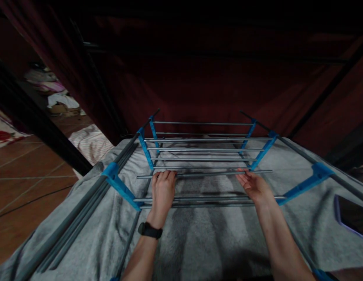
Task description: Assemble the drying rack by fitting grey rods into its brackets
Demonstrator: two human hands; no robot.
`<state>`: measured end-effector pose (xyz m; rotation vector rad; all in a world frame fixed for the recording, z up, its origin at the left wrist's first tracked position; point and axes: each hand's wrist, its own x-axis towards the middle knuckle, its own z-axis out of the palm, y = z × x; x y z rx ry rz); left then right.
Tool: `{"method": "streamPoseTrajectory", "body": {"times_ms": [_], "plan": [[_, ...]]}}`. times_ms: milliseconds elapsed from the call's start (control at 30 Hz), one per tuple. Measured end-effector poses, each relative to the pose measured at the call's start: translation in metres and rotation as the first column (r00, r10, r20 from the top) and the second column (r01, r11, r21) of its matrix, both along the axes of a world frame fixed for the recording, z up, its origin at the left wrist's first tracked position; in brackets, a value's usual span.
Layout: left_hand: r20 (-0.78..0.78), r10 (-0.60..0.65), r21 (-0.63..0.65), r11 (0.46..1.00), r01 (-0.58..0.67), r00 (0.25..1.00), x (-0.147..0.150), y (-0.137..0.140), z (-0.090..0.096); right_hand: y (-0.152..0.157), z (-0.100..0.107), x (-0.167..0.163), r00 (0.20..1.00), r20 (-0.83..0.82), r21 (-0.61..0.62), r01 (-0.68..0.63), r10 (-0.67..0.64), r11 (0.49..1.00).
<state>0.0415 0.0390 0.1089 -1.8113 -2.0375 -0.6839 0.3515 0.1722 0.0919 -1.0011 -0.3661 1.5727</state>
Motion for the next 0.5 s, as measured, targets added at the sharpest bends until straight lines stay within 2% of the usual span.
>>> {"method": "streamPoseTrajectory", "body": {"times_ms": [333,500], "plan": [[-0.010,-0.028,-0.049,0.998,0.028,1.000,-0.0011,0.0009,0.0024,0.0026,-0.0047,0.0100,0.998,0.036,0.022,0.059,-0.059,0.998],[0.010,-0.035,-0.053,0.998,0.036,0.999,0.0012,-0.0006,0.0044,0.0016,0.0024,0.0106,0.995,0.029,-0.032,0.095,-0.094,0.995]]}}
